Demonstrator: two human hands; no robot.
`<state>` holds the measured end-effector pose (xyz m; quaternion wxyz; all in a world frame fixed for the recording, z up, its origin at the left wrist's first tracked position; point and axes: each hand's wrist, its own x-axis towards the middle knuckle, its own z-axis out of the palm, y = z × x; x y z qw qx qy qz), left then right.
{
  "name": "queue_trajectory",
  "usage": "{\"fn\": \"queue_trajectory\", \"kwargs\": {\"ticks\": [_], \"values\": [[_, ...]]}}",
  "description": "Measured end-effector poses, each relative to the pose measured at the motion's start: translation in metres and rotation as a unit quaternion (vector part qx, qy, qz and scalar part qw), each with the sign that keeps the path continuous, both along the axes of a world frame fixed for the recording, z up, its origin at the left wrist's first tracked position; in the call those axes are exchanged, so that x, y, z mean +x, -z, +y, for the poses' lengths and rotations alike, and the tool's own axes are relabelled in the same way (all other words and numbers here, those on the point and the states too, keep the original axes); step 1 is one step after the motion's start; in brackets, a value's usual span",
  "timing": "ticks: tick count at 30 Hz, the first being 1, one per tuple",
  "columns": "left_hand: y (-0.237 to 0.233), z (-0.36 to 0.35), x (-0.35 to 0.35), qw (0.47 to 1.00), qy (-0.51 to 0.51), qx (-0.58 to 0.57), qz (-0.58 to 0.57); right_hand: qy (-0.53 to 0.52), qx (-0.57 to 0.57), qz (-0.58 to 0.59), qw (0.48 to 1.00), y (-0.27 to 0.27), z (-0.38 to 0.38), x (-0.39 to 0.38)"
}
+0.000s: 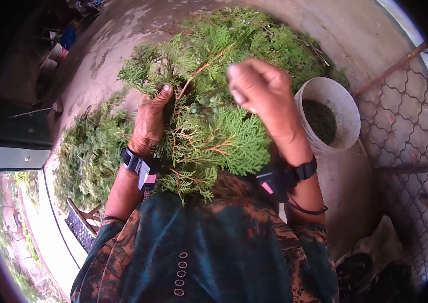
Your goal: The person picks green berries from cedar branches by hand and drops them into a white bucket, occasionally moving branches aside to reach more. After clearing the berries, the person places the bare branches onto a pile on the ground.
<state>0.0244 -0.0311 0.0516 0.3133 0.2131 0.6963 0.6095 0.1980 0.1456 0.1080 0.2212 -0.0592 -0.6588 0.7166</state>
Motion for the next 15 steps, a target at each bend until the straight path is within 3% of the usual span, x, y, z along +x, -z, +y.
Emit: {"fn": "queue_trajectory", "kwargs": {"ticks": [2,4,6,8,10,11,15], "values": [[-0.013,0.002,0.006,0.999,0.013,-0.028,-0.027,0.052,0.25,0.045,0.966,0.01,-0.016,-0.015],[-0.016,0.004,0.011,0.999,0.042,-0.016,-0.015,0.025,0.369,-0.087,0.925,0.013,-0.027,-0.014],[-0.004,0.007,0.008,0.998,0.002,-0.043,-0.044,0.033,0.447,-0.075,0.891,0.038,-0.034,-0.02],[0.001,0.008,0.011,0.997,0.01,0.015,-0.077,0.037,0.461,-0.083,0.883,0.048,-0.039,-0.022],[0.008,0.007,0.008,0.998,-0.007,-0.007,-0.068,0.018,0.492,-0.156,0.856,0.051,-0.043,-0.025],[0.009,0.006,0.007,0.998,-0.004,-0.011,-0.056,0.003,0.463,-0.182,0.867,0.052,-0.044,-0.026],[0.007,0.004,0.005,0.999,-0.008,-0.03,-0.017,0.054,0.434,-0.117,0.892,0.065,-0.043,-0.031]]}}
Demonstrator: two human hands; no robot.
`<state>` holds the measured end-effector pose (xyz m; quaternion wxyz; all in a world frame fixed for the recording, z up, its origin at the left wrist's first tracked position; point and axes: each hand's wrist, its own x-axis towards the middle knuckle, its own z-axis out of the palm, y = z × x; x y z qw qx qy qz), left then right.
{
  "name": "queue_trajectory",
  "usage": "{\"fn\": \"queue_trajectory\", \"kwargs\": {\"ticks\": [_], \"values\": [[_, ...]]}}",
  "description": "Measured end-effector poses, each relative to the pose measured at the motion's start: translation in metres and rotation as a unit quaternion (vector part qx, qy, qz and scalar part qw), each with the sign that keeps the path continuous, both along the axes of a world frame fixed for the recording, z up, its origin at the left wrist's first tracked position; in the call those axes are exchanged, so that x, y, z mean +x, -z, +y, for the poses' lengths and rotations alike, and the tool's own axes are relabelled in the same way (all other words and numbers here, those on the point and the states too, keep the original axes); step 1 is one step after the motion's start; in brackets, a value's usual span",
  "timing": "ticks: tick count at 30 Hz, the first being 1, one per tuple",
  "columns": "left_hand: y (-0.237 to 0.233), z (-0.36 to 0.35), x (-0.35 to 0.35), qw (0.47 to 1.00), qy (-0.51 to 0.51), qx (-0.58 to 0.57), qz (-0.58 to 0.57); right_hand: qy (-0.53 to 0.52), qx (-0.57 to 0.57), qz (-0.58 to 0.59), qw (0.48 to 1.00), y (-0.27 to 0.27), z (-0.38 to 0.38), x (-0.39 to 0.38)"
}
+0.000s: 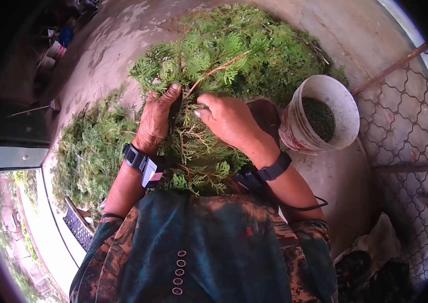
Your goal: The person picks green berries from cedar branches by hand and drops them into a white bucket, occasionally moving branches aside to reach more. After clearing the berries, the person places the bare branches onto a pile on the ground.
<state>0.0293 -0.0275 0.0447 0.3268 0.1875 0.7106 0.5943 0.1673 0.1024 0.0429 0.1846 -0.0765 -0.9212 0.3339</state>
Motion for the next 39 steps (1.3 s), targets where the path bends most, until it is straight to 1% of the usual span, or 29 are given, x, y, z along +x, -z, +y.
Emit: {"fn": "queue_trajectory", "kwargs": {"ticks": [2,3,5,6,8,9,10,11,12,13,15,16,17,18,19,21,22,23,24,25,26,27,29,30,31,33,36,37,39], "values": [[-0.008,0.0,0.003,1.0,0.01,0.018,-0.011,0.026,-0.013,0.045,0.999,0.005,-0.001,-0.002],[-0.01,0.0,0.004,0.999,0.021,0.038,-0.021,0.027,-0.013,0.044,0.999,0.01,-0.003,-0.002],[-0.007,0.0,0.004,0.999,0.026,0.034,-0.023,0.037,-0.025,0.138,0.989,0.017,-0.006,-0.001],[-0.005,0.0,0.003,0.999,0.031,0.03,-0.024,0.038,-0.025,0.137,0.99,0.016,-0.007,0.002],[0.001,-0.001,-0.001,0.999,0.031,0.014,-0.012,0.051,-0.223,0.139,0.963,0.01,-0.007,0.009],[0.004,-0.001,-0.005,1.0,0.028,-0.001,0.002,0.043,-0.379,0.131,0.915,0.008,-0.001,0.014],[0.007,0.0,-0.009,0.998,-0.003,-0.041,0.039,0.017,-0.522,0.132,0.843,0.002,0.009,0.021],[0.007,-0.001,-0.011,0.998,0.002,-0.04,0.037,-0.006,-0.651,0.131,0.748,-0.003,0.018,0.027],[0.005,0.0,-0.011,0.999,0.015,-0.037,0.026,-0.026,-0.696,0.123,0.707,-0.002,0.025,0.031],[0.003,0.003,-0.012,0.999,0.03,-0.033,0.014,-0.019,-0.693,0.129,0.709,-0.002,0.028,0.034],[-0.001,0.007,-0.007,0.998,0.052,-0.017,0.015,-0.037,-0.776,0.087,0.623,0.0,0.034,0.038],[-0.003,0.009,-0.005,0.997,0.051,-0.038,0.035,-0.049,-0.787,0.083,0.61,0.004,0.036,0.039],[-0.005,0.01,-0.002,0.995,0.05,-0.059,0.055,-0.044,-0.786,0.085,0.61,0.006,0.038,0.041],[-0.011,0.003,-0.001,0.986,0.077,-0.101,0.112,-0.039,-0.788,0.097,0.607,0.005,0.031,0.04],[-0.008,0.003,-0.002,0.985,0.081,-0.101,0.111,-0.035,-0.791,0.107,0.602,0.005,0.031,0.041],[0.001,0.003,-0.006,0.976,0.102,-0.105,0.164,-0.033,-0.789,0.109,0.604,0.009,0.037,0.043],[0.005,0.002,-0.008,0.958,0.123,-0.101,0.239,-0.032,-0.791,0.117,0.599,0.009,0.039,0.044],[0.007,0.003,-0.007,0.957,0.127,-0.1,0.24,-0.031,-0.793,0.125,0.595,0.009,0.04,0.046],[0.008,0.004,-0.006,0.985,0.097,-0.039,0.136,-0.029,-0.793,0.126,0.595,0.008,0.042,0.048],[0.009,0.003,-0.005,0.997,0.065,0.023,0.03,-0.027,-0.792,0.129,0.596,0.007,0.043,0.049],[0.009,0.004,-0.005,0.998,0.055,0.02,0.018,-0.022,-0.789,0.131,0.6,0.007,0.044,0.05],[0.007,0.005,-0.004,0.998,0.058,0.021,0.018,-0.016,-0.785,0.133,0.605,0.006,0.045,0.051],[0.0,0.005,-0.002,0.999,0.035,-0.026,0.02,-0.015,-0.783,0.142,0.605,0.006,0.045,0.053],[-0.001,0.004,-0.002,0.995,0.063,-0.039,0.061,-0.016,-0.775,0.138,0.617,0.008,0.046,0.054],[-0.006,0.004,0.001,0.995,0.064,-0.038,0.062,-0.017,-0.766,0.135,0.628,0.009,0.047,0.054],[-0.018,0.005,0.01,0.996,0.066,-0.029,0.055,-0.016,-0.769,0.138,0.625,0.006,0.044,0.056],[-0.005,0.005,0.002,0.992,0.051,-0.072,0.087,0.016,-0.741,0.144,0.656,0.004,0.045,0.061],[-0.001,0.004,-0.002,0.992,0.054,-0.069,0.088,0.018,-0.738,0.147,0.658,0.002,0.047,0.064],[0.002,-0.001,-0.006,0.982,0.081,-0.08,0.154,0.059,-0.693,0.199,0.691,-0.004,0.052,0.071]]}}
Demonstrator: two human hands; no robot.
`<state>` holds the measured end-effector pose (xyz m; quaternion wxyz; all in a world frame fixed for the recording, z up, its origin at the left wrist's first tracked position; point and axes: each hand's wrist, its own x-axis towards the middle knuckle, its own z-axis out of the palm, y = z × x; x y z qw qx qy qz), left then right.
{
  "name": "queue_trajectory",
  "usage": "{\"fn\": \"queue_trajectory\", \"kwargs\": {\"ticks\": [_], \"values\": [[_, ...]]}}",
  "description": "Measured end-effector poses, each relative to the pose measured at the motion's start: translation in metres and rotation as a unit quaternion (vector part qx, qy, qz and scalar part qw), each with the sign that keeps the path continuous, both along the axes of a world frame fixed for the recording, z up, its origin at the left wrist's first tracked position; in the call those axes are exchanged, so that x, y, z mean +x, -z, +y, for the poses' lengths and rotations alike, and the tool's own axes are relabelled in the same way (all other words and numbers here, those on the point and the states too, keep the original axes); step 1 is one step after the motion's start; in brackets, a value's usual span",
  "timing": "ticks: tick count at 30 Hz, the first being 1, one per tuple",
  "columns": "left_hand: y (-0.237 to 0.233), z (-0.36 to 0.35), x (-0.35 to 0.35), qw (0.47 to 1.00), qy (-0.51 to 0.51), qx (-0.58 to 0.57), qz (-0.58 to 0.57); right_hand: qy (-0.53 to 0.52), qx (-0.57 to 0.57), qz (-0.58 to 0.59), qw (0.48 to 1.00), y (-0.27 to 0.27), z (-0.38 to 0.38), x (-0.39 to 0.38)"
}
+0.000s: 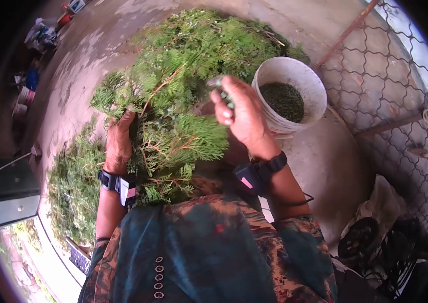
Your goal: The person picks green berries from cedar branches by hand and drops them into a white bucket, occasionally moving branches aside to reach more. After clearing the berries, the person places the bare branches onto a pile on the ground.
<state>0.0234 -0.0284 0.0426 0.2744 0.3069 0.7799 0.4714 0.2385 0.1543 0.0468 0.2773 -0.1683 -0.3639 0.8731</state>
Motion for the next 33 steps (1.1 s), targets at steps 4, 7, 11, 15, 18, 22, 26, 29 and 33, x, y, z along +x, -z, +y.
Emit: {"fn": "queue_trajectory", "kwargs": {"ticks": [4,7,11,15,18,22,26,29,33], "values": [[-0.009,0.003,0.007,0.993,-0.066,0.015,-0.096,0.261,0.34,-0.171,0.887,0.012,0.081,0.035],[0.004,-0.001,0.0,0.997,-0.027,0.054,-0.037,0.295,0.478,-0.459,0.688,0.074,0.178,0.077],[-0.01,0.004,0.011,0.997,-0.045,0.033,-0.052,0.403,0.342,-0.331,0.782,0.039,0.163,0.087],[0.004,-0.001,-0.004,0.993,0.015,-0.029,0.11,0.256,0.265,-0.172,0.913,0.009,0.105,0.048],[-0.005,0.008,0.004,0.999,0.008,-0.031,0.037,0.072,0.366,-0.092,0.923,-0.011,0.025,0.005],[-0.006,0.008,0.01,0.989,-0.025,0.057,-0.133,-0.005,0.534,-0.128,0.836,-0.013,-0.02,-0.032],[-0.004,0.004,0.006,0.978,-0.03,0.082,-0.188,0.004,0.558,-0.202,0.805,0.008,-0.023,-0.048],[-0.006,0.001,0.009,0.97,-0.044,0.121,-0.207,-0.05,0.567,-0.173,0.804,0.011,-0.022,-0.052],[-0.015,-0.001,0.011,0.978,-0.034,0.102,-0.177,-0.069,0.493,-0.148,0.855,0.017,-0.025,-0.055]]}}
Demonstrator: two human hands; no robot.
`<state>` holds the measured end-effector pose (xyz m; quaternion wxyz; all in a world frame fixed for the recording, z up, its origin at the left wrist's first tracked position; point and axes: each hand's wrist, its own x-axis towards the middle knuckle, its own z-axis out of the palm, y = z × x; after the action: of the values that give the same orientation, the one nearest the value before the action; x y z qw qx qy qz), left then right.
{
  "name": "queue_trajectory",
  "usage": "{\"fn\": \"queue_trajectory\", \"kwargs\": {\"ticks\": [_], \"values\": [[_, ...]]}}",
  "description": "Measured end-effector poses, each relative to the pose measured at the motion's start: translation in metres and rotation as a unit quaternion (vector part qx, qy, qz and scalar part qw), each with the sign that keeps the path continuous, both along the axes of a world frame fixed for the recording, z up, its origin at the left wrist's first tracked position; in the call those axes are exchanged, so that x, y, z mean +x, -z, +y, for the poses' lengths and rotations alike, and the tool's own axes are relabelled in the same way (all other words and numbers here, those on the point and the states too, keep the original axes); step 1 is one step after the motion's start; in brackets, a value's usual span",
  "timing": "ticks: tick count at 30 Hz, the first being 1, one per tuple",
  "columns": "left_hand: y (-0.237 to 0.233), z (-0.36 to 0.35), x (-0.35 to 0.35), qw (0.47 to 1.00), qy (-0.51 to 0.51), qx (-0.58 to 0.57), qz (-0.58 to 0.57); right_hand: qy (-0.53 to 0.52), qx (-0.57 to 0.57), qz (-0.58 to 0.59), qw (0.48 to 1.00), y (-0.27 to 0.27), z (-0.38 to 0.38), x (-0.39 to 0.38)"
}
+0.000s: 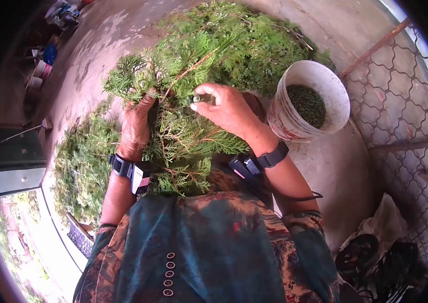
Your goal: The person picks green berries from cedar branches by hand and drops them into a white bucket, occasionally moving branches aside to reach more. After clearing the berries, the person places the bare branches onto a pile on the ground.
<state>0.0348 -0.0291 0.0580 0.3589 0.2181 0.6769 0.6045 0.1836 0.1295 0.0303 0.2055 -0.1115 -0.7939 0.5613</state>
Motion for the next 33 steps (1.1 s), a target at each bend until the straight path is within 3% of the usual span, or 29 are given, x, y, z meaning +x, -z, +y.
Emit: {"fn": "queue_trajectory", "kwargs": {"ticks": [5,8,10,11,13,14,15,17,19,21,23,25,27,28,29,31,33], "values": [[0.01,-0.002,-0.005,0.998,0.022,-0.016,0.05,0.035,0.039,0.021,0.998,-0.008,-0.006,0.005],[0.006,0.002,-0.002,1.0,0.017,0.002,-0.008,0.046,0.012,0.049,0.998,-0.009,-0.009,0.01],[0.012,0.002,-0.005,0.984,0.039,-0.036,0.171,0.03,-0.162,0.119,0.979,-0.008,-0.009,0.014],[0.01,0.002,-0.007,0.984,0.038,-0.037,0.171,0.085,-0.227,0.127,0.962,-0.011,-0.003,0.02],[0.003,0.001,-0.009,0.959,0.089,-0.14,0.228,0.051,-0.417,0.241,0.875,-0.012,0.019,0.025],[-0.009,0.006,0.0,0.993,0.044,-0.09,0.058,-0.001,-0.465,0.262,0.845,-0.015,0.028,0.028],[-0.005,0.007,-0.002,0.993,0.047,-0.089,0.059,0.006,-0.466,0.232,0.854,-0.016,0.03,0.032],[0.005,0.007,-0.009,0.972,0.064,-0.123,0.19,0.002,-0.46,0.174,0.871,-0.023,0.027,0.032],[0.007,0.009,-0.004,0.986,0.047,-0.072,0.144,0.002,-0.455,0.123,0.882,-0.011,0.027,0.031],[-0.001,0.012,0.002,0.995,0.039,-0.073,0.064,0.023,-0.363,0.014,0.931,-0.007,0.025,0.029],[-0.009,0.011,0.007,0.994,0.041,-0.081,0.063,0.013,-0.204,-0.088,0.975,-0.006,0.022,0.026],[-0.006,0.006,0.005,0.993,0.045,-0.086,0.063,-0.029,-0.121,-0.029,0.992,0.005,0.011,0.018],[0.01,0.001,-0.002,0.972,0.071,-0.046,0.219,-0.043,-0.1,-0.007,0.994,0.013,0.003,0.014],[0.001,0.002,-0.001,0.98,0.041,-0.139,0.135,-0.043,-0.074,-0.023,0.996,0.018,0.001,0.011],[0.024,-0.002,-0.013,0.988,0.036,-0.07,0.133,-0.037,-0.045,-0.042,0.997,0.022,0.003,0.009],[0.05,-0.004,-0.021,0.978,0.013,-0.003,0.206,0.007,0.044,0.033,0.998,0.034,0.004,0.003],[0.012,0.003,-0.004,0.994,0.027,-0.066,0.079,-0.015,0.023,-0.017,0.999,0.023,0.003,0.007]]}}
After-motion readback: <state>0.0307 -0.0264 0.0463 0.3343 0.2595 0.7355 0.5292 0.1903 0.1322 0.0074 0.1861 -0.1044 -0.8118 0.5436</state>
